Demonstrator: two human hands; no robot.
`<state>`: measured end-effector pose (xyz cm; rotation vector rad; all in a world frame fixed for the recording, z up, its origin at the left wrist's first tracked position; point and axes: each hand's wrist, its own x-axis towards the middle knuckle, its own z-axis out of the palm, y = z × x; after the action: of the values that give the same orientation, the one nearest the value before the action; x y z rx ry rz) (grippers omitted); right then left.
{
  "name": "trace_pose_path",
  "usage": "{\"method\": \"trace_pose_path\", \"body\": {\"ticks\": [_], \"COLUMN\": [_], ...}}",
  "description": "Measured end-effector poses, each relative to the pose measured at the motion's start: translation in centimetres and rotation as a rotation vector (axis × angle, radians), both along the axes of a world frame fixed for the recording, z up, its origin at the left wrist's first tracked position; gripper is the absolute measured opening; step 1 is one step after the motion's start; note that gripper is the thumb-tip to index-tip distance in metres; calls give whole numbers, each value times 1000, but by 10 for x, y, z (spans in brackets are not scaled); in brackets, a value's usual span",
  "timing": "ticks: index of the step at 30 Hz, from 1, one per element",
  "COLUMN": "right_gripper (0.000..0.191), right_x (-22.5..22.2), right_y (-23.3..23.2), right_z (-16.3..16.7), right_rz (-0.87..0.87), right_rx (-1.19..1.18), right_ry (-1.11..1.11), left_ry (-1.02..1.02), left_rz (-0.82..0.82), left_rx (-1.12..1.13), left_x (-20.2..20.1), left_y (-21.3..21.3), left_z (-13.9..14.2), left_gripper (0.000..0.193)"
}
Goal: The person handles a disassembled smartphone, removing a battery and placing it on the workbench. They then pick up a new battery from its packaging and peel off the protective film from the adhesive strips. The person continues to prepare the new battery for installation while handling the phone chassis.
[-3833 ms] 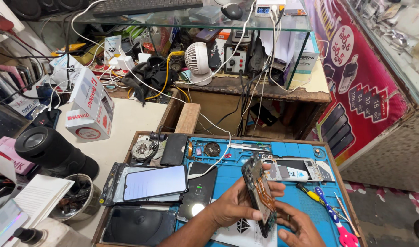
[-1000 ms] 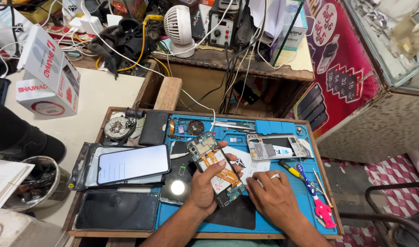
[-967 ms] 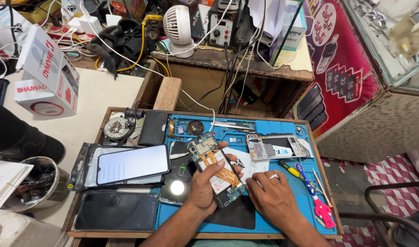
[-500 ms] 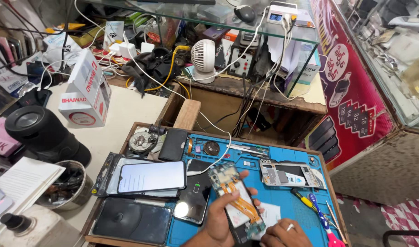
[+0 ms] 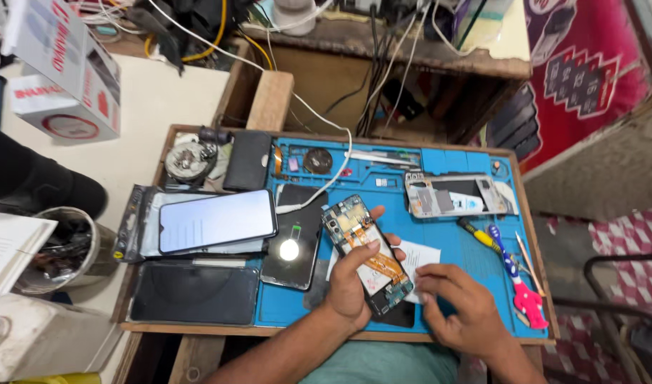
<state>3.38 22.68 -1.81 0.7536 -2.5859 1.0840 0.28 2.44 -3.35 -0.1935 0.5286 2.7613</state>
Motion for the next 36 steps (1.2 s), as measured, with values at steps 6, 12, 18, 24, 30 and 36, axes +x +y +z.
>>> {"method": "trace_pose_path", "body": {"ticks": [6,12,18,24,30,36], "right_gripper": [16,19,21,24,25,27], "right_x": [-1,-6,-6,-5,-17,-33], "right_y": [-13,-33,-31,-31,-19,-2], "right_z": [7,11,6,0,-37,-99], "right_rz": [-47,22,37,17,23,23], "right_rx": [-72,-25,-12,12,5,-32], "right_ry": [57,115,115,137,215,252], "left_ry": [4,-6,27,-50,-22,74], "left_rz": [-1,-15,11,22,48,43], "left_rx": [-40,-76,-75,-71,-139,-118], "left_x": [5,6,9,3,1,-21], "left_y": [0,0,3,6,9,15], "left_z": [2,8,-5,-4,-11,-48], "left_gripper": [64,65,63,64,63,68]}}
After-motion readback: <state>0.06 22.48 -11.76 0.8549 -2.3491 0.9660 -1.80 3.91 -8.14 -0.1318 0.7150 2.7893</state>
